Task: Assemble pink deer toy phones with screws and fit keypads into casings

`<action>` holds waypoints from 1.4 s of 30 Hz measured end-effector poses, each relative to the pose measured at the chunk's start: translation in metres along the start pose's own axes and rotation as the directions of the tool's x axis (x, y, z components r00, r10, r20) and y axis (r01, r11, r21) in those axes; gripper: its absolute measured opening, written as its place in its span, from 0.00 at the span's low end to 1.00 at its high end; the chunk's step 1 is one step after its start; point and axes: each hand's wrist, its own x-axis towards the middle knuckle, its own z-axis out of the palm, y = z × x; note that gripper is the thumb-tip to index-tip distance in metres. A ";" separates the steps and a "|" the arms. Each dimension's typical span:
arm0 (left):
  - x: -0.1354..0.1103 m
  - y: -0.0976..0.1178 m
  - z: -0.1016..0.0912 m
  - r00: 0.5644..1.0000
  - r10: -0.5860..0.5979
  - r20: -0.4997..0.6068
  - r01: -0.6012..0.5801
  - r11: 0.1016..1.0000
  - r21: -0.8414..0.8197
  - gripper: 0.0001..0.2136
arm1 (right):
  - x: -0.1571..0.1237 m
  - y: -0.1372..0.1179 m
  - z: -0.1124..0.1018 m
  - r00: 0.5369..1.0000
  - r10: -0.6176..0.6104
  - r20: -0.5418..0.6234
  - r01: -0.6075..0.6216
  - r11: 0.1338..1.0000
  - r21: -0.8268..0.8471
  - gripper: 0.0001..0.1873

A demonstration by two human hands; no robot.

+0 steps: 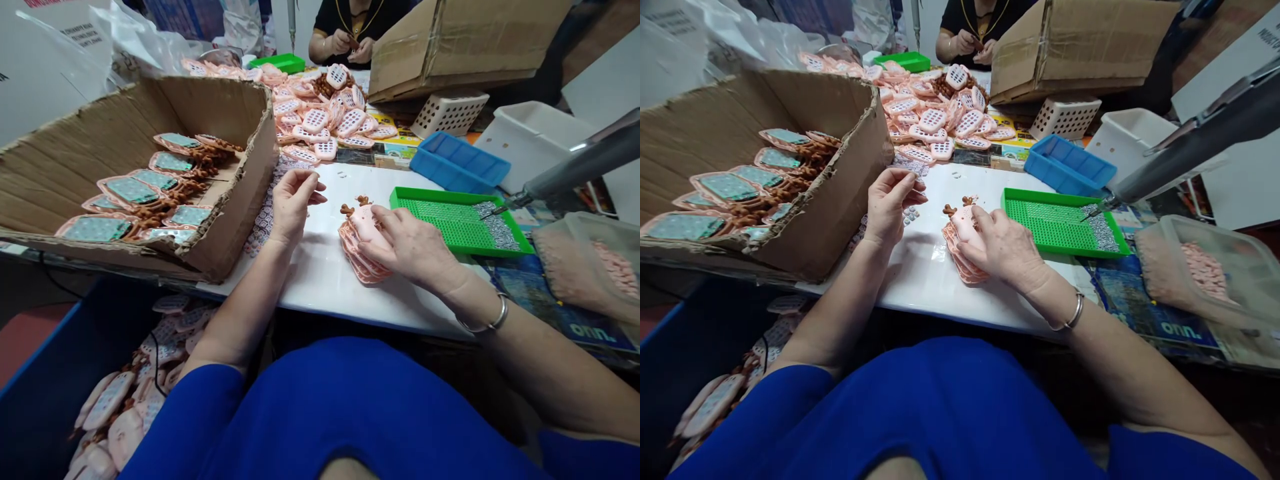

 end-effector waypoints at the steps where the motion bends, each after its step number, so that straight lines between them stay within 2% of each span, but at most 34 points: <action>1: 0.000 0.000 0.000 1.000 -0.005 -0.011 0.005 1.000 0.007 0.06 | 0.001 0.000 0.001 1.000 0.000 0.001 0.000 1.000 0.014 0.31; 6: -0.007 0.009 0.006 0.985 0.023 -0.172 -0.024 1.000 -0.005 0.05 | 0.002 0.006 0.005 0.994 -0.068 -0.081 0.075 0.994 0.079 0.30; 8: -0.017 0.015 0.009 0.977 0.045 -0.209 -0.053 0.998 -0.033 0.06 | -0.002 0.010 0.001 0.976 -0.108 -0.188 0.131 0.985 0.112 0.30; 9: -0.025 0.018 0.010 0.982 0.026 -0.187 -0.036 0.998 -0.052 0.07 | -0.005 0.012 -0.003 0.958 -0.123 -0.257 0.161 0.978 0.132 0.29; 11: -0.045 0.021 0.015 0.994 -0.096 -0.050 0.091 0.991 -0.094 0.12 | -0.013 0.015 -0.009 0.913 -0.138 -0.385 0.217 0.961 0.170 0.29; 12: -0.056 0.021 0.018 0.981 -0.184 0.057 0.189 0.976 -0.107 0.15 | -0.017 0.016 -0.012 0.893 -0.146 -0.426 0.244 0.952 0.185 0.29; 14: -0.078 0.020 0.024 0.914 -0.310 0.262 0.348 0.931 -0.113 0.20 | -0.026 0.017 -0.015 0.870 -0.176 -0.460 0.296 0.934 0.202 0.29; 15: -0.088 0.018 0.028 0.879 -0.333 0.341 0.389 0.914 -0.110 0.22 | -0.030 0.018 -0.016 0.865 -0.193 -0.463 0.317 0.926 0.207 0.29; 17: -0.102 0.016 0.034 0.843 -0.327 0.427 0.404 0.909 -0.101 0.22 | -0.037 0.020 -0.014 0.859 -0.217 -0.464 0.342 0.917 0.204 0.29; 21: -0.113 0.013 0.043 0.862 -0.247 0.443 0.303 0.951 -0.058 0.20 | -0.047 0.024 -0.005 0.844 -0.227 -0.486 0.339 0.928 0.156 0.31; 27: -0.123 0.002 0.053 0.920 -0.057 0.388 0.016 0.994 0.108 0.22 | -0.060 0.024 0.013 0.753 -0.250 -0.609 0.344 0.938 0.042 0.30; 29: -0.126 0.001 0.052 0.926 -0.012 0.377 -0.058 0.983 0.174 0.22 | -0.064 0.025 0.015 0.743 -0.231 -0.628 0.378 0.919 0.108 0.29; 31: -0.130 0.002 0.049 0.907 0.001 0.421 -0.110 0.966 0.235 0.21 | -0.067 0.029 0.013 0.759 -0.155 -0.632 0.416 0.862 0.289 0.27; 32: -0.132 0.004 0.047 0.887 -0.007 0.461 -0.125 0.959 0.255 0.21 | -0.069 0.031 0.011 0.789 -0.098 -0.606 0.415 0.813 0.409 0.25; 34: -0.135 0.010 0.045 0.840 -0.043 0.542 -0.120 0.957 0.262 0.19 | -0.072 0.034 0.003 0.885 0.020 -0.466 0.332 0.675 0.659 0.24; 36: -0.138 0.015 0.045 0.820 -0.101 0.564 -0.053 0.967 0.251 0.18 | -0.074 0.036 -0.005 0.961 0.090 -0.260 0.181 0.506 0.844 0.25; 37: -0.140 0.018 0.046 0.827 -0.130 0.547 -0.008 0.970 0.242 0.18 | -0.074 0.037 -0.008 0.979 0.109 -0.172 0.111 0.424 0.899 0.26; 39: -0.142 0.019 0.049 0.855 -0.177 0.488 0.071 0.971 0.228 0.17 | -0.073 0.036 -0.012 0.986 0.149 -0.078 0.030 0.306 0.952 0.26; 42: -0.145 0.016 0.053 0.879 -0.191 0.436 0.111 0.973 0.203 0.16 | -0.071 0.034 -0.013 0.980 0.186 -0.066 0.021 0.233 0.972 0.27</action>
